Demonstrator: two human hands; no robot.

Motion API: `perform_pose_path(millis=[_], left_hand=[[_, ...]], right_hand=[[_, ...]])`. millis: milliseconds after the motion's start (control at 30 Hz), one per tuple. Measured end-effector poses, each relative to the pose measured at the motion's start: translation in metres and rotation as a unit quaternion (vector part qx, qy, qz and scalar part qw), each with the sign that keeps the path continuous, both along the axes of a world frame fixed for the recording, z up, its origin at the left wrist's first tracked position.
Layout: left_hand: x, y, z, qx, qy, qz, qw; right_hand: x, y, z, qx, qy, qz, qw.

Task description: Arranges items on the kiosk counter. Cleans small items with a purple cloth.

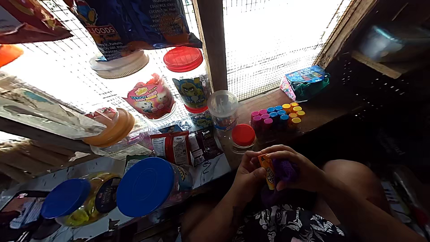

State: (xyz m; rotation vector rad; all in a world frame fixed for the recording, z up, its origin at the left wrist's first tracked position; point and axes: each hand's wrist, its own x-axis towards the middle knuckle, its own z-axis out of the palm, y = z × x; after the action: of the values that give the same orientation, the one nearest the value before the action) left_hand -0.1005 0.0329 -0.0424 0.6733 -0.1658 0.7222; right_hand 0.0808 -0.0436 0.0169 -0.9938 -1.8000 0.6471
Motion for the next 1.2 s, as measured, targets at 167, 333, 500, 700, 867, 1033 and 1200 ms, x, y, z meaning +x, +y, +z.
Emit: perform_pose_path(millis=[167, 333, 500, 700, 867, 1033, 1200], left_hand=[[0.001, 0.000, 0.002, -0.006, 0.019, 0.020, 1.000], [0.001, 0.001, 0.006, -0.028, 0.055, 0.037, 0.997], [0.003, -0.003, 0.004, -0.021, 0.058, 0.010, 0.998], [0.008, -0.009, 0.002, -0.027, 0.107, -0.024, 0.994], [0.005, -0.010, 0.012, -0.071, 0.155, -0.041, 0.985], [0.005, -0.009, 0.009, -0.077, 0.155, -0.048, 0.984], [0.005, -0.009, 0.011, -0.077, 0.164, -0.038, 0.983]], right_hand=[[-0.003, -0.002, 0.004, 0.014, -0.030, -0.024, 0.999], [-0.008, -0.007, 0.008, 0.060, -0.059, -0.086, 0.993], [-0.008, -0.010, 0.013, 0.130, -0.054, -0.155, 0.978], [-0.013, -0.007, 0.006, 0.097, 0.003, -0.196, 0.976], [-0.013, -0.011, 0.011, -0.135, 0.073, -0.127, 0.980], [0.002, -0.015, 0.016, -0.190, 0.040, -0.015, 0.981], [0.001, -0.009, 0.011, -0.041, -0.050, -0.012, 0.998]])
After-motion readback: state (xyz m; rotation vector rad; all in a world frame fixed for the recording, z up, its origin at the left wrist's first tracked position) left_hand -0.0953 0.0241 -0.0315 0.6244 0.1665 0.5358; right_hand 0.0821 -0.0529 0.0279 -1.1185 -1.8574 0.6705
